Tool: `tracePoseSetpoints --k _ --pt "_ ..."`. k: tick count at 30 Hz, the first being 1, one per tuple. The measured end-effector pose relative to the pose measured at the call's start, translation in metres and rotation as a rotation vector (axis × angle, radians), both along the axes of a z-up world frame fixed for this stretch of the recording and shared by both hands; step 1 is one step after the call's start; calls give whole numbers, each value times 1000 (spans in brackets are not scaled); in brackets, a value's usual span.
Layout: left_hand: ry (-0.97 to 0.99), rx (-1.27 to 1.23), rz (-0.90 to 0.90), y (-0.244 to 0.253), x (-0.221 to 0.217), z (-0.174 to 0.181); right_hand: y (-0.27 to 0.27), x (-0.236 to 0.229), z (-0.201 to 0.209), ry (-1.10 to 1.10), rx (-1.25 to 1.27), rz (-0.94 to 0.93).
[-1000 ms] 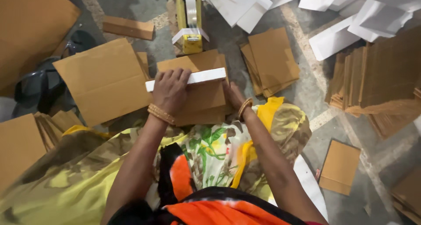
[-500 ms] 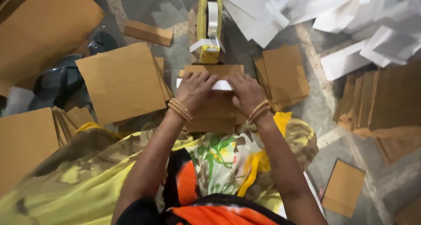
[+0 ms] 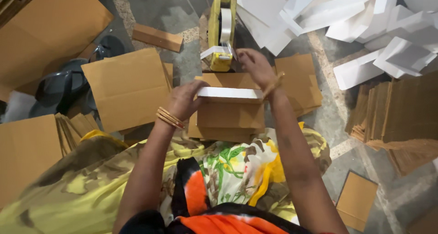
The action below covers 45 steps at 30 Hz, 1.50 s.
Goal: The person sits on the floor and assembles small cardboard boxes by folding flaps and securing them with a handheld tape dispenser. They repeatedly pick up white foam inserts and place them inside the boxes before taping them shut.
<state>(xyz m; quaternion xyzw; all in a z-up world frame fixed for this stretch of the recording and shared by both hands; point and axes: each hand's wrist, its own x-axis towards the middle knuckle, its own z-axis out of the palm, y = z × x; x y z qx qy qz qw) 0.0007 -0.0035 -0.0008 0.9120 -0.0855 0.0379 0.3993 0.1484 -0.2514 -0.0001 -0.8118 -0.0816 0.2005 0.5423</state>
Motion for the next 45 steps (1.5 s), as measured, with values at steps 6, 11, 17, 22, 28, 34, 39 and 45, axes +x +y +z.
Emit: tracePoseSetpoints --k 6,11,17,22,28,34,39,45 --pt "17 9 -4 -2 0 8 39 24 -14 250 73 -135" --pt "-18 5 -17 -7 7 -5 14 -60 -5 -69 255 -24" --pt "-53 -20 -30 -27 24 -15 13 -139 -49 262 457 -185" --pt "4 -68 -55 -18 30 -25 14 -136 -83 269 493 -216" --pt "385 -930 -35 -33 27 -42 15 -139 -113 223 482 -270" --pt "312 -642 175 -53 22 -39 11 -133 -76 296 499 -133" --pt "121 -466 113 -48 20 -36 0 -125 -1 -27 -446 208" --pt "43 -425 91 -47 22 -39 1 -84 41 -371 -213 1"
